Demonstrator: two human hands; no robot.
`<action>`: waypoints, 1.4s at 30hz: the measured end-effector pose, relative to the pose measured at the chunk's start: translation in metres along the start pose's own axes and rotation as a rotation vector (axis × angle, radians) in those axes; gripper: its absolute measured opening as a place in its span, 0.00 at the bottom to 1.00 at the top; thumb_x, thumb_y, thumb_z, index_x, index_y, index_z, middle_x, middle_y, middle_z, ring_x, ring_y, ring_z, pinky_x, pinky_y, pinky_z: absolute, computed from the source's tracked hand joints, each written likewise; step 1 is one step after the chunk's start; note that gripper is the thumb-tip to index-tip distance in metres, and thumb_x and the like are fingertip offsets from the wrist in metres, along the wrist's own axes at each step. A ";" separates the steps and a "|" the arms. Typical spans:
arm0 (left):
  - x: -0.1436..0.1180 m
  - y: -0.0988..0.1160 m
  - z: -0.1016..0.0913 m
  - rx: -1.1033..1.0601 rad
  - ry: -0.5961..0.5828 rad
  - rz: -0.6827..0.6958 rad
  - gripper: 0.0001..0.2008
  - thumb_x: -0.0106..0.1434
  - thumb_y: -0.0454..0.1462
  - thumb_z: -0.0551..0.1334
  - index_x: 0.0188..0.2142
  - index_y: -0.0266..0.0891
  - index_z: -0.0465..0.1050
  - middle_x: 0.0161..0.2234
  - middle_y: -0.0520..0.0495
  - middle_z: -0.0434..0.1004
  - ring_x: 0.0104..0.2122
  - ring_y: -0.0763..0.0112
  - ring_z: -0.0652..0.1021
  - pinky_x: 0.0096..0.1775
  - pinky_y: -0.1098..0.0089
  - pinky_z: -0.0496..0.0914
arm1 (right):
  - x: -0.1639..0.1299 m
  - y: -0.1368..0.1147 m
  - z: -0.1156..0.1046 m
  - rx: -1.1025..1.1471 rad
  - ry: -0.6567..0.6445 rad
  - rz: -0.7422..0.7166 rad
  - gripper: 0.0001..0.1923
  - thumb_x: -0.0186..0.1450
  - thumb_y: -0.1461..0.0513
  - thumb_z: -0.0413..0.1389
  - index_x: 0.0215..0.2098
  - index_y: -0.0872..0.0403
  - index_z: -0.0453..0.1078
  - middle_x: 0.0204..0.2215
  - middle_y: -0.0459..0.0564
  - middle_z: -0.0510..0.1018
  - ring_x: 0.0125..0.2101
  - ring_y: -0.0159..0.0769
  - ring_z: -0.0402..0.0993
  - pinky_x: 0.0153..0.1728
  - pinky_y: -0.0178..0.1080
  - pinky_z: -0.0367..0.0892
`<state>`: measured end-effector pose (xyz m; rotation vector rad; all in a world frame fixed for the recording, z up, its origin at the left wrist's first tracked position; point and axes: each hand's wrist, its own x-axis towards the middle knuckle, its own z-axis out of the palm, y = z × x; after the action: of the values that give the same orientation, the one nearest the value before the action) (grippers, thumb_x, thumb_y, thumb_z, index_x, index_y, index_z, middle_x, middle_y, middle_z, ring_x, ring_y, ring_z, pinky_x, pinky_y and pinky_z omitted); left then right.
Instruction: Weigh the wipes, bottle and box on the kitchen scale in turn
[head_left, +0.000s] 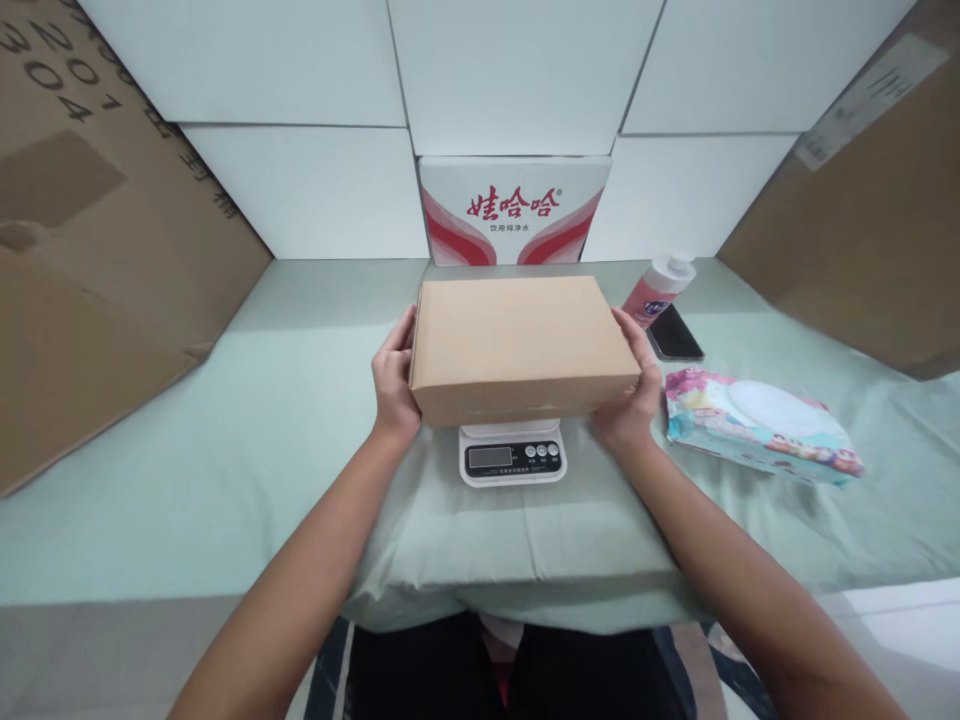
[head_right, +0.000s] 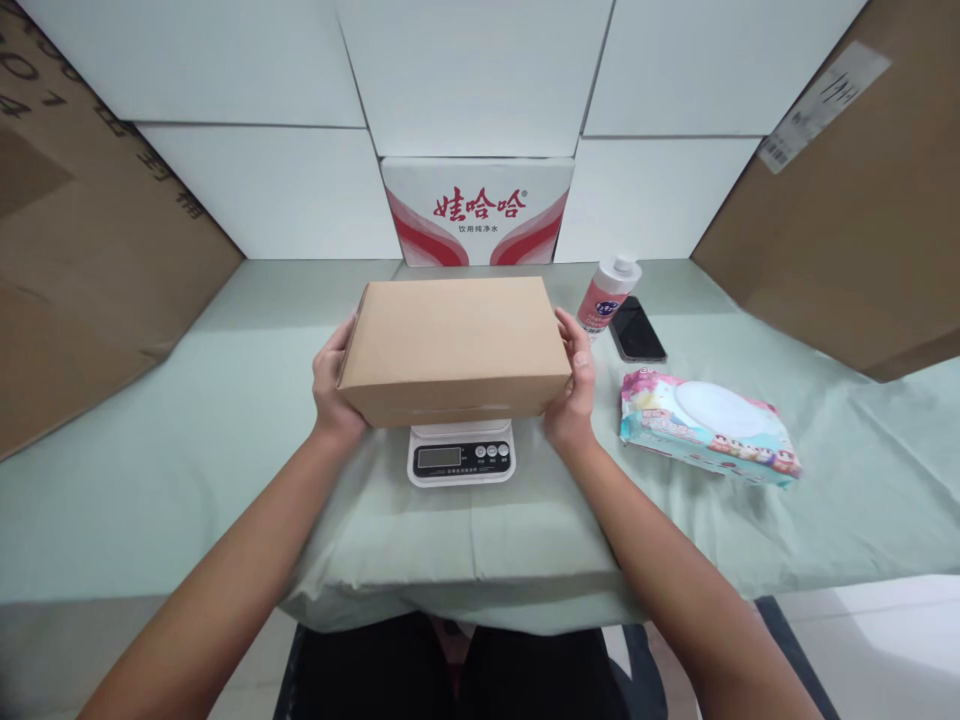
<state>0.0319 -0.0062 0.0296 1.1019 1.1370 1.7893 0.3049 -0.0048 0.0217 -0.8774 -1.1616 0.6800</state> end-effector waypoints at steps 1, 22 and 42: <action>0.005 0.001 -0.005 0.021 0.031 0.022 0.31 0.62 0.48 0.58 0.63 0.44 0.77 0.67 0.45 0.76 0.70 0.52 0.72 0.67 0.58 0.70 | 0.001 0.001 -0.001 -0.012 0.039 0.006 0.32 0.71 0.38 0.42 0.61 0.42 0.70 0.53 0.51 0.78 0.58 0.50 0.76 0.61 0.55 0.71; 0.040 -0.024 -0.026 0.112 0.230 -0.057 0.06 0.56 0.34 0.58 0.23 0.41 0.70 0.18 0.56 0.56 0.19 0.76 0.57 0.24 0.72 0.51 | 0.017 0.039 -0.017 0.043 0.186 0.267 0.20 0.57 0.54 0.66 0.18 0.52 0.63 0.19 0.38 0.64 0.23 0.26 0.56 0.26 0.34 0.59; 0.046 -0.041 -0.032 0.324 0.105 -0.003 0.24 0.65 0.42 0.63 0.21 0.44 0.49 0.21 0.57 0.47 0.24 0.74 0.53 0.27 0.70 0.51 | 0.019 0.041 -0.019 -0.018 0.118 0.234 0.17 0.55 0.56 0.67 0.19 0.49 0.63 0.18 0.38 0.64 0.23 0.29 0.59 0.26 0.35 0.62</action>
<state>-0.0091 0.0390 -0.0036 1.1986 1.5311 1.7155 0.3275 0.0276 -0.0076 -1.0654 -0.9690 0.7977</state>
